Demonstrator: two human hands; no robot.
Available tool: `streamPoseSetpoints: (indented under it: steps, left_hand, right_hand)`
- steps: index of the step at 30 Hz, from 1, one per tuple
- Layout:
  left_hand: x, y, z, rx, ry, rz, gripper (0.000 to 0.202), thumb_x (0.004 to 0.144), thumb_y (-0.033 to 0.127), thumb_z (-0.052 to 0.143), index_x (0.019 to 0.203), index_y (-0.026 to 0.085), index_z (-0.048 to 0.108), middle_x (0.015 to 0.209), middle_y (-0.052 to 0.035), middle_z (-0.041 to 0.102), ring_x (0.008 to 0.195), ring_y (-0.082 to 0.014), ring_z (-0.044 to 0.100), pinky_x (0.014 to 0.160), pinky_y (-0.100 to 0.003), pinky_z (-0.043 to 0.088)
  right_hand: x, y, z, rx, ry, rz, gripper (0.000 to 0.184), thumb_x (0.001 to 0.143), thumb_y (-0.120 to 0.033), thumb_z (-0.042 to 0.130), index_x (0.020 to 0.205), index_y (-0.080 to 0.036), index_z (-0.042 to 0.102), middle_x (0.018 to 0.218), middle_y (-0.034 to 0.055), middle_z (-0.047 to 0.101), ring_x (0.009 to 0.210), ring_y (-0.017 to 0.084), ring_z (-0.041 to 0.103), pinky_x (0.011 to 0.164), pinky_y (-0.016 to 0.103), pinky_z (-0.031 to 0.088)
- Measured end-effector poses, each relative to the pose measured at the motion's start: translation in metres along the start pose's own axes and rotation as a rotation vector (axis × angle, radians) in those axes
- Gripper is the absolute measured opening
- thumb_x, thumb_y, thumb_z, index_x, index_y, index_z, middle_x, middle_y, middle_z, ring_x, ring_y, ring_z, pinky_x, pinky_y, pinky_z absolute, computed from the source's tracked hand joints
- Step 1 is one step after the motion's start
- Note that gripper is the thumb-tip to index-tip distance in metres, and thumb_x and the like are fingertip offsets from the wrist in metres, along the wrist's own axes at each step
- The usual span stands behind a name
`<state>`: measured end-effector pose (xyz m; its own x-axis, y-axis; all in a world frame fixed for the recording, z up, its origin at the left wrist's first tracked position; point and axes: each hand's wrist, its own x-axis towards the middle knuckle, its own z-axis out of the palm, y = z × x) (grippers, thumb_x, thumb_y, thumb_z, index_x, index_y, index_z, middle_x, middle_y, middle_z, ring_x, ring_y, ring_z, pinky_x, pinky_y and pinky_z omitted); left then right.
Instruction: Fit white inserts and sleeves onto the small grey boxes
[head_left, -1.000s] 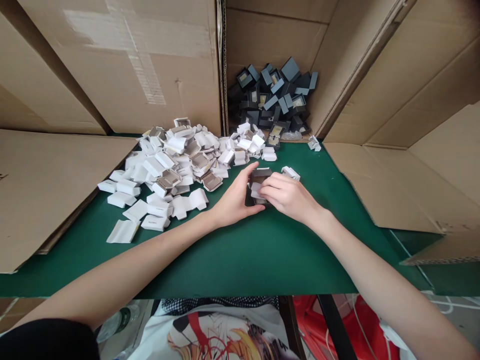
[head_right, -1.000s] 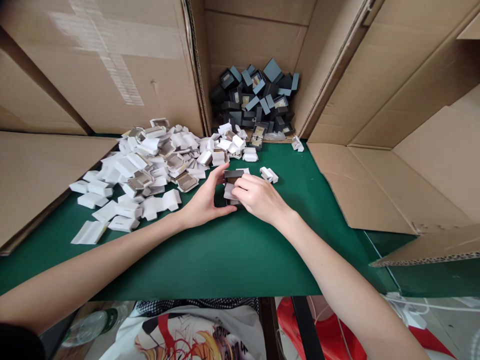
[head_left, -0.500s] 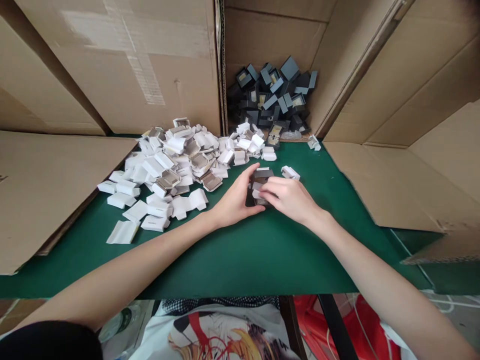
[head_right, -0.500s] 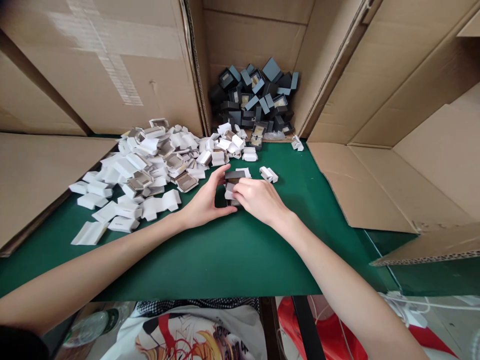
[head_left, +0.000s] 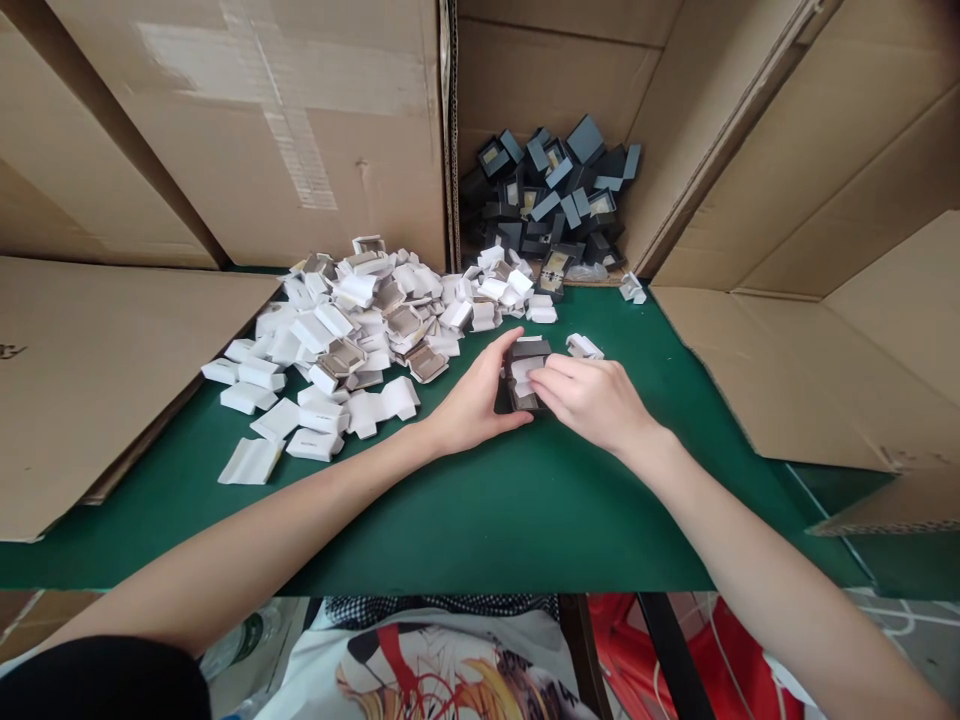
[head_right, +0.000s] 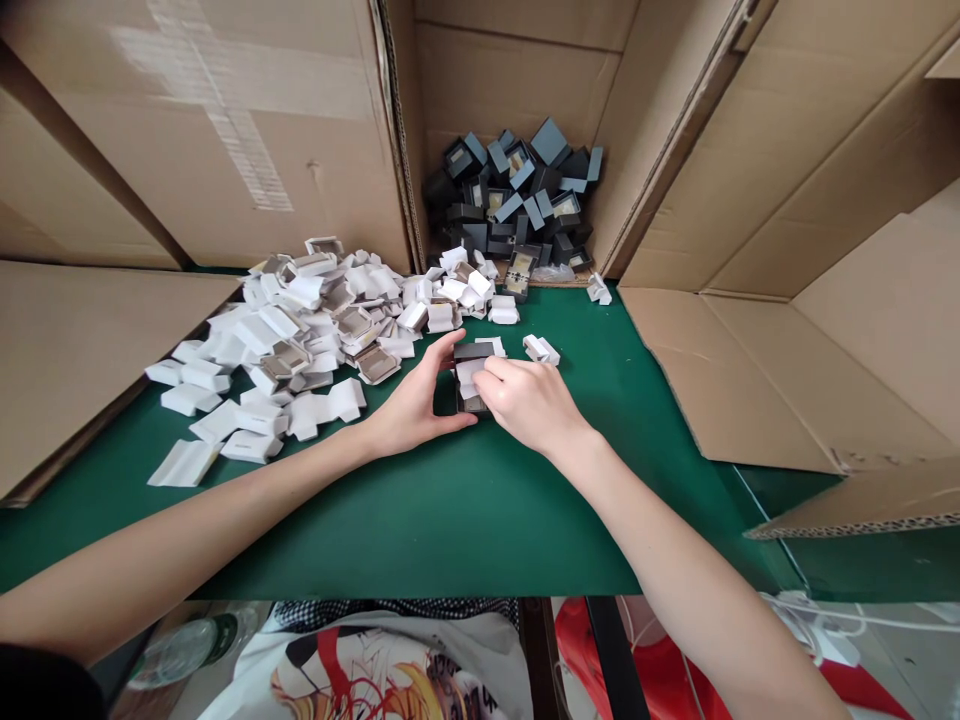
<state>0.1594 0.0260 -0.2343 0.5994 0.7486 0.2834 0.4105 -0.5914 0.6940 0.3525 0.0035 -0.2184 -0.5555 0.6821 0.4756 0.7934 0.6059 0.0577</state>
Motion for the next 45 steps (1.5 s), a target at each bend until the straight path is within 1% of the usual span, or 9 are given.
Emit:
streamPoseSetpoints:
  steps: [5,13,17,20,24,28,31,38,45]
  left_hand:
    - [0.000,0.001,0.000,-0.001,-0.006,-0.006,0.094,0.071,0.028,0.072,0.145,0.023,0.014,0.149,-0.0120,0.029,0.135,-0.0288,0.037,0.113,-0.046,0.036]
    - [0.001,0.000,0.000,-0.024,0.000,-0.019,0.093,0.071,0.029,0.072,0.145,0.022,0.016,0.148,-0.0126,0.030,0.135,-0.0289,0.037,0.113,-0.045,0.036]
    - [0.001,0.001,-0.001,-0.073,0.005,-0.022,0.094,0.069,0.034,0.075,0.144,0.022,0.018,0.147,-0.0126,0.031,0.133,-0.0287,0.039,0.113,-0.045,0.036]
    - [0.002,-0.001,-0.001,-0.151,0.028,-0.031,0.084,0.073,0.038,0.072,0.141,0.021,0.025,0.140,-0.0126,0.041,0.128,-0.0258,0.045,0.111,-0.043,0.038]
    - [0.006,-0.008,0.002,-0.246,0.086,-0.102,0.053,0.084,0.032,0.059,0.130,0.019,0.038,0.123,-0.0109,0.055,0.115,-0.0201,0.055,0.101,-0.037,0.046]
    - [0.013,-0.011,0.006,-0.220,0.134,-0.224,0.044,0.079,0.026,0.062,0.119,0.016,0.047,0.110,-0.0089,0.062,0.101,-0.0187,0.061,0.092,-0.035,0.051]
    - [0.018,-0.008,0.008,-0.194,0.160,-0.285,0.043,0.074,0.022,0.063,0.114,0.016,0.049,0.105,-0.0074,0.064,0.094,-0.0180,0.062,0.086,-0.034,0.052]
    - [0.020,-0.002,0.005,-0.187,0.147,-0.313,0.046,0.070,0.016,0.059,0.114,0.019,0.044,0.092,-0.0025,0.063,0.070,-0.0111,0.058,0.067,-0.026,0.050]
    - [0.030,0.008,0.002,-0.037,0.044,-0.367,0.060,0.061,0.010,0.060,0.117,0.019,0.040,0.078,0.0016,0.059,0.065,-0.0141,0.056,0.059,-0.025,0.043]
  right_hand:
    - [0.005,-0.003,0.007,-0.010,-0.115,0.065,0.029,0.092,-0.018,0.043,0.079,-0.014,0.069,0.076,0.0053,0.064,0.058,0.012,0.049,0.050,0.028,0.016]
    - [0.004,-0.003,0.015,0.034,-0.043,0.146,0.028,0.092,-0.024,0.045,0.077,-0.014,0.066,0.075,0.0042,0.065,0.060,0.013,0.051,0.051,0.027,0.017]
    - [0.004,-0.004,0.019,0.052,-0.083,0.195,0.026,0.090,-0.026,0.049,0.073,-0.014,0.065,0.074,0.0042,0.066,0.059,0.013,0.052,0.052,0.028,0.016]
    - [0.005,-0.004,0.020,0.072,-0.111,0.226,0.026,0.090,-0.026,0.049,0.075,-0.016,0.068,0.075,0.0041,0.067,0.059,0.013,0.053,0.052,0.028,0.017]
    - [0.003,-0.002,0.017,0.139,-0.115,0.232,0.027,0.092,-0.027,0.047,0.085,-0.019,0.071,0.080,0.0039,0.070,0.064,0.015,0.058,0.054,0.027,0.023]
    - [0.000,0.000,0.017,0.239,-0.071,0.246,0.027,0.093,-0.027,0.045,0.097,-0.021,0.071,0.091,0.0032,0.072,0.076,0.017,0.063,0.059,0.027,0.032]
    - [0.000,0.000,0.019,0.265,-0.080,0.280,0.028,0.093,-0.026,0.044,0.101,-0.022,0.071,0.093,0.0036,0.072,0.078,0.018,0.064,0.061,0.027,0.035]
    - [0.004,-0.004,0.015,0.249,-0.206,0.435,0.029,0.092,-0.031,0.046,0.114,-0.025,0.065,0.071,0.0036,0.068,0.059,0.018,0.058,0.053,0.027,0.031]
    - [0.011,-0.015,0.006,0.025,-0.314,0.419,0.023,0.088,-0.026,0.051,0.108,-0.023,0.063,0.078,0.0077,0.069,0.065,0.024,0.062,0.051,0.028,0.025]
